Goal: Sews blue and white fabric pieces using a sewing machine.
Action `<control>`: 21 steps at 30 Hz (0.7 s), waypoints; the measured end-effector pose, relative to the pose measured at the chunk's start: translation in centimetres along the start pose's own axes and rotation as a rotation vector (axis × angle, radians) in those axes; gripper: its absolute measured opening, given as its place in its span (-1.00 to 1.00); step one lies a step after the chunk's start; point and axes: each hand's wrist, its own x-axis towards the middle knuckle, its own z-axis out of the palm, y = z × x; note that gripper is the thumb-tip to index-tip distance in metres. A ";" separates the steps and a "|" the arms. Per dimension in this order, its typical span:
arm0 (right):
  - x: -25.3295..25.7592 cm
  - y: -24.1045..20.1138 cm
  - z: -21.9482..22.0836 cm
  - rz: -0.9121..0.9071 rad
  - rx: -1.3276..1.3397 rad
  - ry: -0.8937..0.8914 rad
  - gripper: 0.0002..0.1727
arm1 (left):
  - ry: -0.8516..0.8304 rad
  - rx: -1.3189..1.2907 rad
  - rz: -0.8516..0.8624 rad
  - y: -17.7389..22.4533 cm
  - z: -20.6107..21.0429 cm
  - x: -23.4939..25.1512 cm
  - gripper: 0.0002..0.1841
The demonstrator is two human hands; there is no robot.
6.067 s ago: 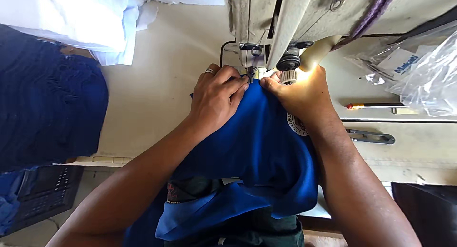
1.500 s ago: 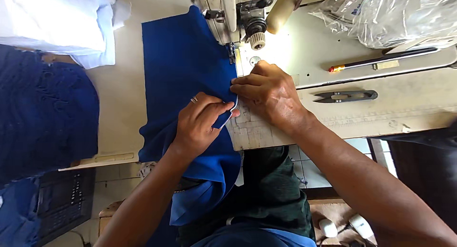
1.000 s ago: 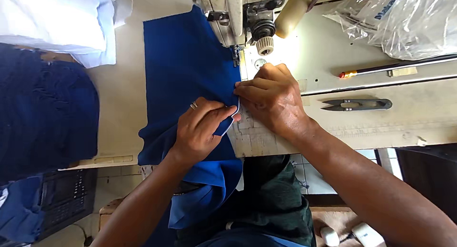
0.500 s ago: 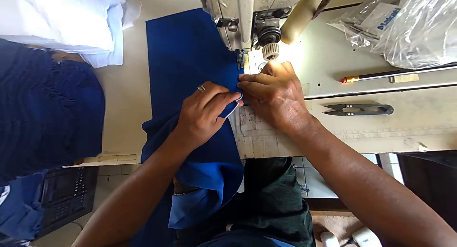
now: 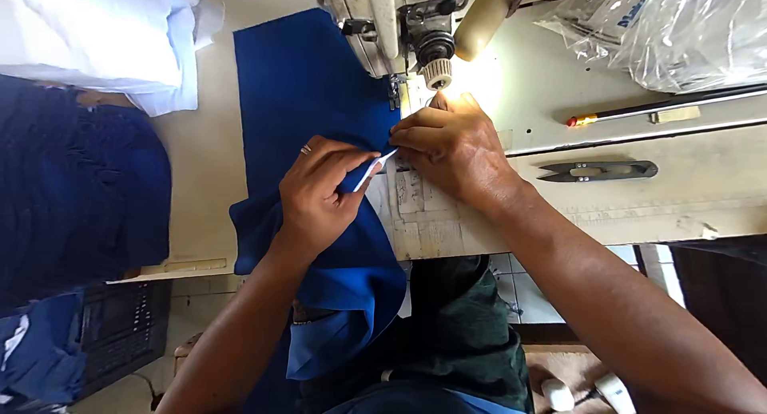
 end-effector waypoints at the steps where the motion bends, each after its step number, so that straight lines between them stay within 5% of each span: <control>1: 0.0 0.0 0.0 0.000 0.007 -0.010 -0.78 | 0.001 -0.021 -0.027 -0.1 -0.1 0.1 -0.84; 8: 0.2 0.1 0.0 0.013 0.024 -0.007 -0.79 | 0.055 -0.099 -0.052 -0.4 0.1 0.0 -0.85; 21: -1.0 -1.2 -0.7 -0.079 -0.002 0.002 -0.79 | -0.034 -0.006 0.170 0.4 0.5 -0.3 -0.85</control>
